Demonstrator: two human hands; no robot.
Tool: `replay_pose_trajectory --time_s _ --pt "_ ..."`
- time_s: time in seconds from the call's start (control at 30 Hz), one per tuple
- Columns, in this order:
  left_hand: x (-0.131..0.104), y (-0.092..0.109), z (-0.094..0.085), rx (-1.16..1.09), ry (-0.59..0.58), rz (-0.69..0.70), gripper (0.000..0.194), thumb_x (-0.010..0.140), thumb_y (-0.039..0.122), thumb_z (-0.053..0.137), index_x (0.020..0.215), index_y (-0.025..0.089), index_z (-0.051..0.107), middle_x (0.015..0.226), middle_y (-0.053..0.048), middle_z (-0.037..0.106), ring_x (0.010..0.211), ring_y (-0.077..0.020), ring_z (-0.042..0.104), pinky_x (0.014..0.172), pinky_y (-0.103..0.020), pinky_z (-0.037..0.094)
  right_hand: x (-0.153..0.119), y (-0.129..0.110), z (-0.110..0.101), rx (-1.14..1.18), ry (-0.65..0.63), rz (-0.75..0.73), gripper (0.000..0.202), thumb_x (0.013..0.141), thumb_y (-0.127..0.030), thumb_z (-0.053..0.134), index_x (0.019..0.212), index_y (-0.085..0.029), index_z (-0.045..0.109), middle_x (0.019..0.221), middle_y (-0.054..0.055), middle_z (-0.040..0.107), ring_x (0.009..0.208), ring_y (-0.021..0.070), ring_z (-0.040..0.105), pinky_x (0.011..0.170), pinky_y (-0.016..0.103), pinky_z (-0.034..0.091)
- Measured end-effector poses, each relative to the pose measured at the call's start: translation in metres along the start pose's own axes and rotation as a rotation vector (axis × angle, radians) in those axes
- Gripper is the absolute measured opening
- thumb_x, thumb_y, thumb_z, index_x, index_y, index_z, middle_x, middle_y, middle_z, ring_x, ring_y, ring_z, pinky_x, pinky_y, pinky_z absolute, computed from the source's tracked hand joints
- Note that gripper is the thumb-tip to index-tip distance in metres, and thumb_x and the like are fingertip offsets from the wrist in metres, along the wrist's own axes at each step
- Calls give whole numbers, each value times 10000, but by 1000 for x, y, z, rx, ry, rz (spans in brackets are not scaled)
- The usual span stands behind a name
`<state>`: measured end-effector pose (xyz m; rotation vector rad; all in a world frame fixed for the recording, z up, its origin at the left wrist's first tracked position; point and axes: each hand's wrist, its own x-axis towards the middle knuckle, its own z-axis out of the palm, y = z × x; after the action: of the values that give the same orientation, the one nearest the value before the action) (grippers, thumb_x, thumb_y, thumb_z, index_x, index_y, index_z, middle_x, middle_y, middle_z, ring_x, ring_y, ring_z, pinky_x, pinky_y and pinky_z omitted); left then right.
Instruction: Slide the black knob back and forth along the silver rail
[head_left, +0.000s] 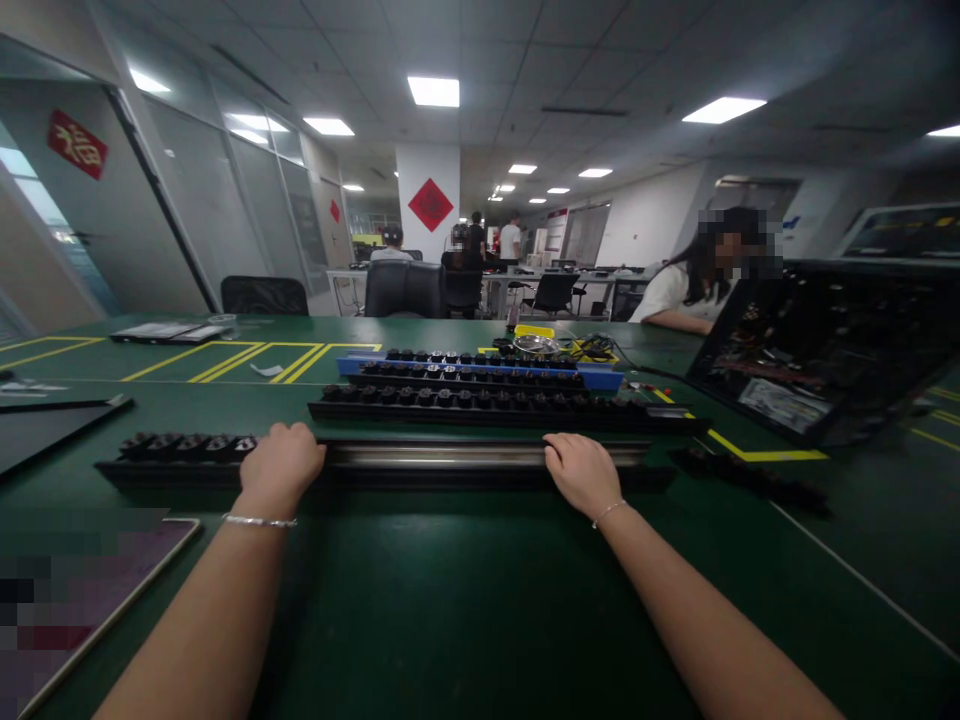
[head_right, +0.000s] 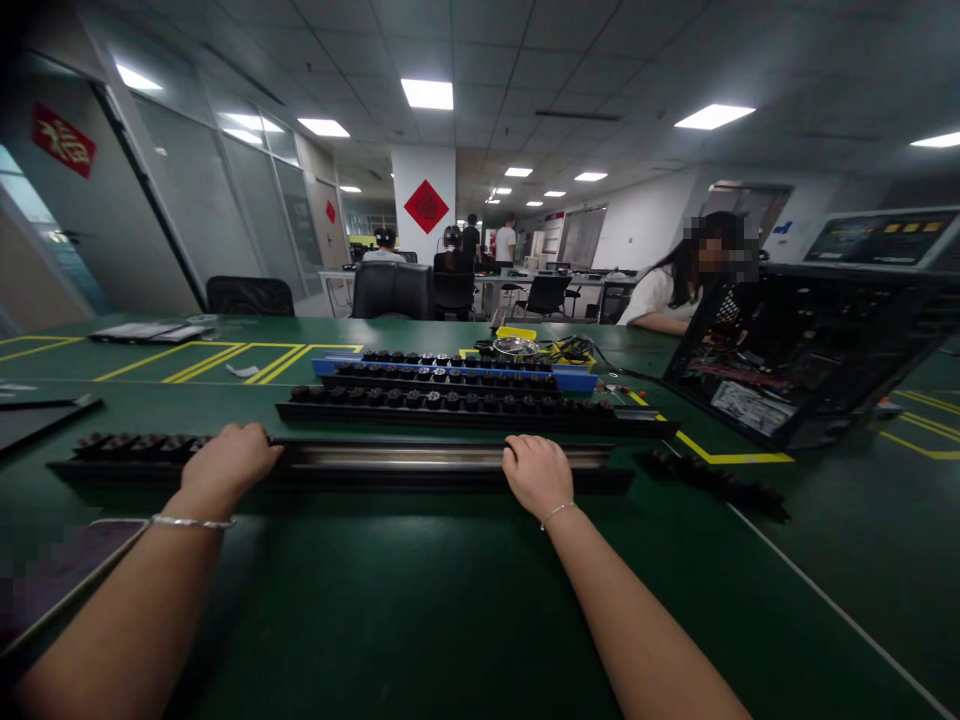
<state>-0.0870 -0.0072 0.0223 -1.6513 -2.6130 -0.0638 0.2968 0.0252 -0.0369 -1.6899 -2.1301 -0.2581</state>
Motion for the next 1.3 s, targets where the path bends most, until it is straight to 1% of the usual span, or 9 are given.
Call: replay_pose_trajectory --time_s 0.1,0.23,0.47,0.6,0.77,0.9,1.0,1.2,1.3 --pt "-1 5 4 -30 0 -13 458 800 356 356 1088 70 569 1112 -243 534 953 -342 591 724 -401 464 -3 -1 -2 -19 17 34 360 848 -262 353 1043 -200 650 1070 52 660 991 184 569 886 337 366" --pt "-1 8 10 -38 36 3 443 795 310 338 1072 56 572 1088 -239 538 939 -339 596 739 -403 462 -7 -3 0 -28 65 74 362 838 -231 349 1024 -190 657 1046 58 669 981 187 569 875 340 356" --pt "-1 11 12 -62 60 18 467 777 352 365 1071 48 565 1105 -249 528 899 -319 608 734 -395 457 -7 -2 6 -43 109 103 351 819 -225 361 996 -185 662 1023 62 674 940 191 572 853 344 339" --pt "-2 16 14 -72 62 58 469 784 372 354 1062 61 568 1086 -231 537 896 -322 604 719 -393 457 -6 2 7 -45 133 125 344 805 -214 370 980 -192 666 1019 59 675 944 193 569 845 341 331" --pt "-1 21 19 -81 81 102 454 786 402 365 1030 87 584 1066 -206 553 907 -311 598 739 -383 452 -6 4 7 -38 142 139 346 813 -217 365 992 -193 660 1027 55 671 949 190 570 832 335 333" --pt "2 22 23 -86 73 129 436 789 421 372 994 107 594 1052 -186 560 912 -305 594 745 -377 448 -7 4 7 -35 150 138 344 811 -215 366 993 -201 658 1014 52 673 949 189 570 814 324 340" --pt "4 24 25 -96 67 177 430 790 436 375 973 119 601 1017 -172 579 917 -293 593 751 -367 442 -8 3 6 -28 148 135 340 808 -211 372 989 -202 659 1008 52 674 941 185 570 805 314 346" --pt "-4 40 24 -177 53 250 446 760 496 406 935 144 618 1004 -143 593 849 -267 606 733 -355 444 -8 3 6 -17 160 131 343 812 -204 364 991 -201 656 993 44 671 928 174 565 792 299 346" --pt "-4 49 28 -230 34 282 488 749 530 403 951 142 619 1011 -142 591 880 -279 602 768 -374 449 -8 3 7 -12 163 138 333 804 -201 374 981 -203 656 988 39 671 927 172 561 776 294 340"
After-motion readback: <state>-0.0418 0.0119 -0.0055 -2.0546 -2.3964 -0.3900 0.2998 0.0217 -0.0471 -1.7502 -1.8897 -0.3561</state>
